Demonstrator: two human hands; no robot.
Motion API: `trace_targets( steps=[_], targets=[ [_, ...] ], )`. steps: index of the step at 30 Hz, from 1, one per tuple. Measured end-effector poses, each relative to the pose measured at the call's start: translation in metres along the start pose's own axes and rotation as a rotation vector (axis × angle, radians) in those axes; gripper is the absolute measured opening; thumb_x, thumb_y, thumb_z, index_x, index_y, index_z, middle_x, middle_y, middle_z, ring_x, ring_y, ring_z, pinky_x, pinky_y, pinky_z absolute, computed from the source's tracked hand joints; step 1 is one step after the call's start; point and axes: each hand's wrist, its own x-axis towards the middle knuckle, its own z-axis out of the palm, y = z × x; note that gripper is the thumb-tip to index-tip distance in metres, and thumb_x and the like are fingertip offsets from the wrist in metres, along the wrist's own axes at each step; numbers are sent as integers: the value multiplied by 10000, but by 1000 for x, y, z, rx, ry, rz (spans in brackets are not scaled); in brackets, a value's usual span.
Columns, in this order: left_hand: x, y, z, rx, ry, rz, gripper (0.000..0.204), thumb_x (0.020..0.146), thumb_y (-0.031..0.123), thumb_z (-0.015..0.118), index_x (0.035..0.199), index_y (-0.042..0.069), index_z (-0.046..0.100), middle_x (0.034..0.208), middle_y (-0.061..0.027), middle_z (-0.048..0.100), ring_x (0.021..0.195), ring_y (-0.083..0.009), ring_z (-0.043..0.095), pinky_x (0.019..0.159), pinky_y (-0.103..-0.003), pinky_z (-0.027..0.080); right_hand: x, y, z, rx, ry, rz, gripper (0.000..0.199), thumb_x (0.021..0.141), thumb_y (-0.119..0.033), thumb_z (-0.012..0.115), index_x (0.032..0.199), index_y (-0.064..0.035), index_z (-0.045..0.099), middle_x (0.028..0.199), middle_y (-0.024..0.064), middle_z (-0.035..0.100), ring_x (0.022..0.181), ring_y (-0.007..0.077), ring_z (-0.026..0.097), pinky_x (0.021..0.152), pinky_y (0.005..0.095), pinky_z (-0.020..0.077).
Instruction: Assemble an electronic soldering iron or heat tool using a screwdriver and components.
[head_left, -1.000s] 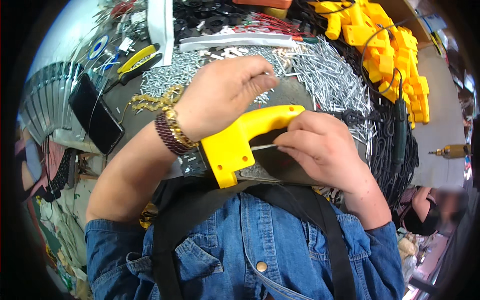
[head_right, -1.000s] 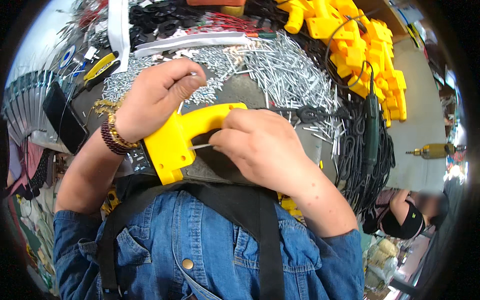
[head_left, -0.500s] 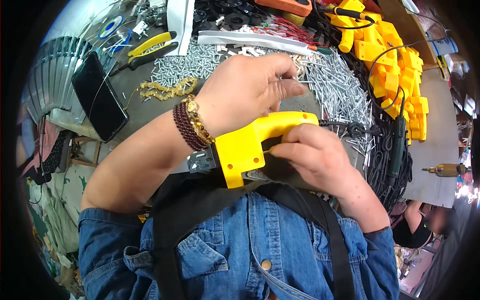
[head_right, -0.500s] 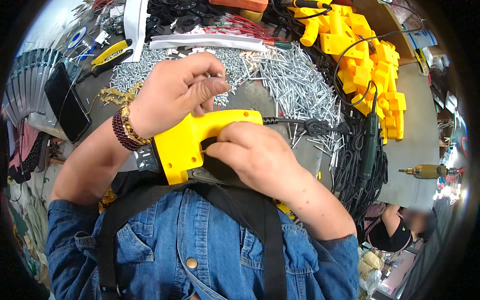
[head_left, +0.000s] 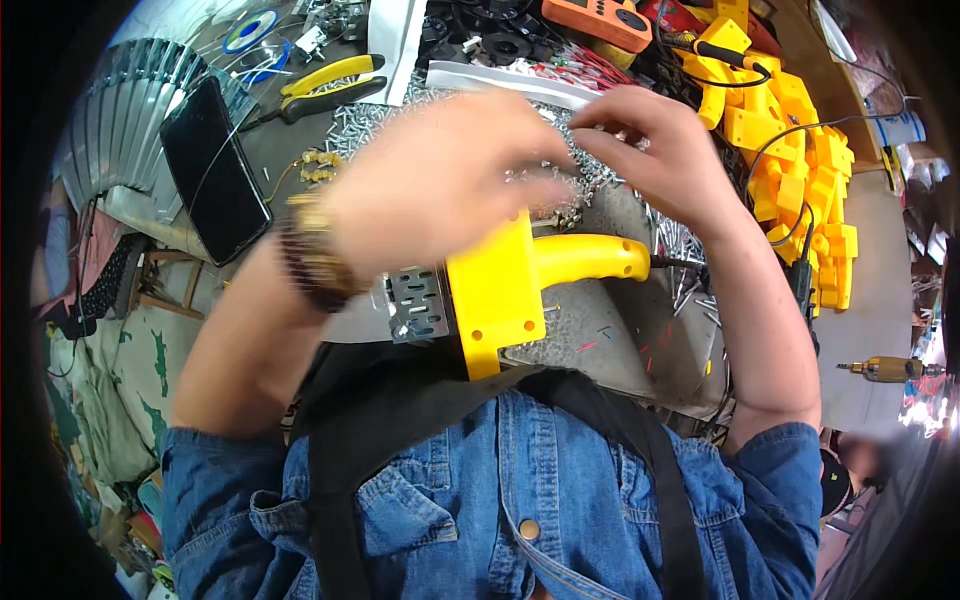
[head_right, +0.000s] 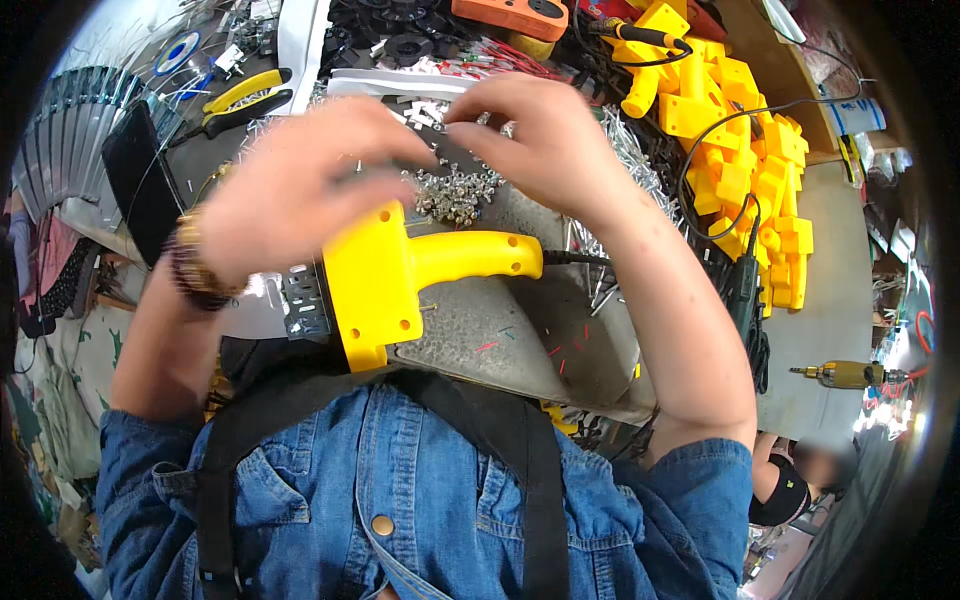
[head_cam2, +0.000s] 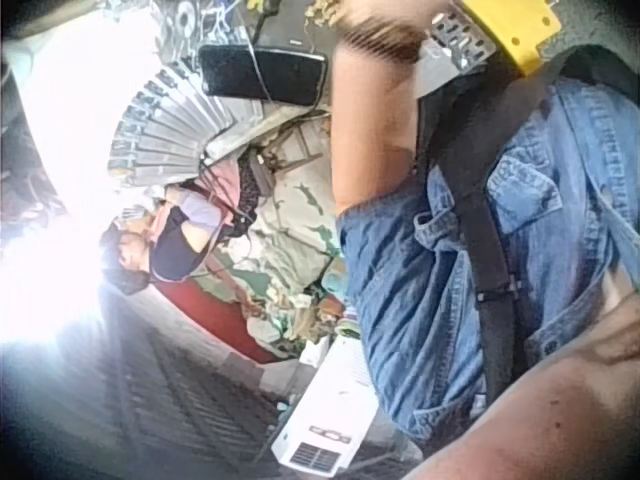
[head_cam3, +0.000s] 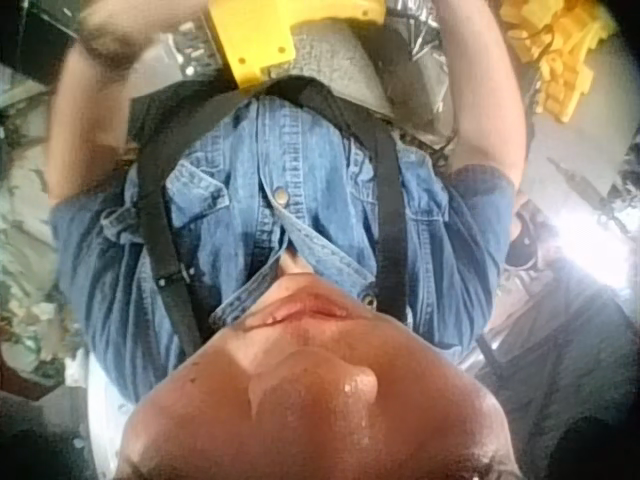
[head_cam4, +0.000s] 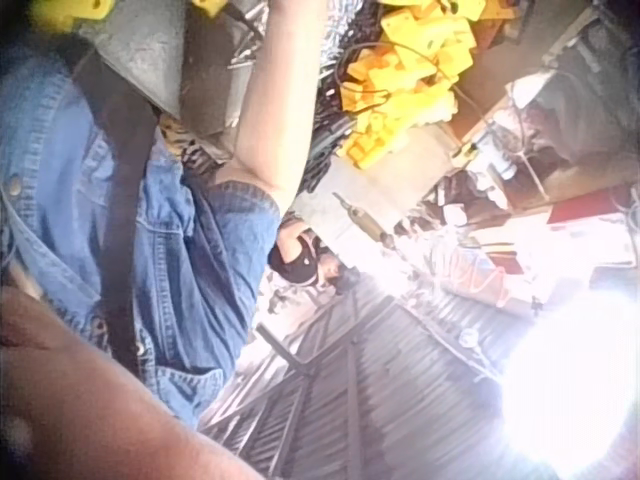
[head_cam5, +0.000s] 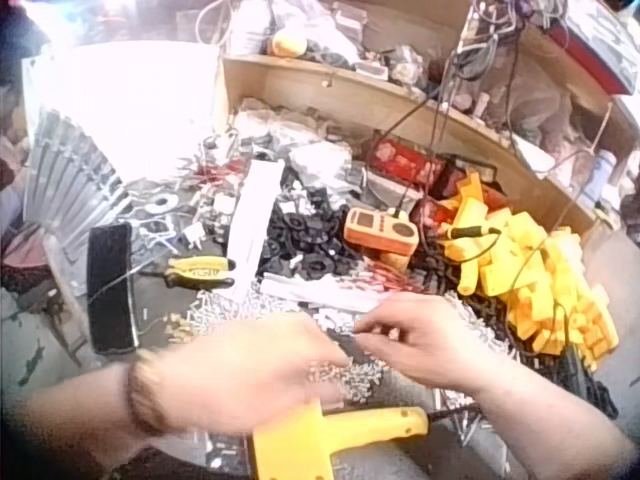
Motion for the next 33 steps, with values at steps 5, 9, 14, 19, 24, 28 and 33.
trace_targets(
  steps=[5, 9, 14, 19, 24, 28, 33],
  targets=[
    [-20, -27, -22, 377, -104, -330, 172, 835, 193, 722, 886, 36, 676, 855, -105, 662, 842, -287, 652, 774, -370, 513, 57, 6, 48, -163, -177, -3, 200, 815, -185, 724, 956, -44, 734, 889, 150, 718, 848, 292, 693, 763, 388, 537],
    [-21, -36, -1, 519, -183, -429, 184, 831, 229, 714, 888, 56, 693, 897, -114, 671, 898, -304, 656, 824, -417, 499, 74, 9, 68, -283, -286, -5, 196, 787, -166, 738, 936, -39, 733, 877, 163, 721, 829, 303, 700, 770, 390, 537],
    [-24, -36, 6, 655, -191, -318, 106, 838, 174, 687, 877, 76, 692, 899, -81, 652, 939, -262, 637, 825, -396, 468, 73, 6, 67, -268, -372, 31, 207, 781, -156, 745, 933, -18, 713, 866, 158, 714, 837, 316, 686, 777, 386, 533],
    [-25, -41, 7, 708, -189, -208, 73, 833, 147, 683, 875, 88, 692, 893, -55, 634, 928, -248, 627, 813, -395, 461, 63, 12, 72, -249, -334, 18, 160, 808, -103, 709, 936, -6, 700, 885, 153, 710, 843, 310, 676, 777, 388, 527],
    [-29, -42, 3, 626, -203, -227, 104, 832, 138, 685, 911, 74, 663, 903, -80, 637, 922, -277, 635, 794, -427, 474, 58, 14, 66, -174, -344, -69, 159, 814, -60, 689, 963, -4, 697, 903, 145, 714, 857, 291, 684, 792, 367, 532],
    [-32, -28, -7, 301, -9, -274, 143, 860, 88, 663, 984, 35, 617, 872, -112, 638, 845, -282, 644, 772, -388, 500, 47, 13, 58, 52, -221, -56, 198, 802, -43, 694, 999, -29, 710, 922, 150, 719, 901, 270, 702, 820, 351, 544],
    [-51, 3, -15, -59, 31, -87, 158, 874, 46, 655, 1027, 11, 655, 973, -118, 689, 870, -264, 666, 795, -326, 517, 10, -26, 30, 363, -151, 102, 148, 817, 10, 713, 964, -10, 704, 875, 52, 719, 858, 118, 681, 793, 265, 545]
  ],
)
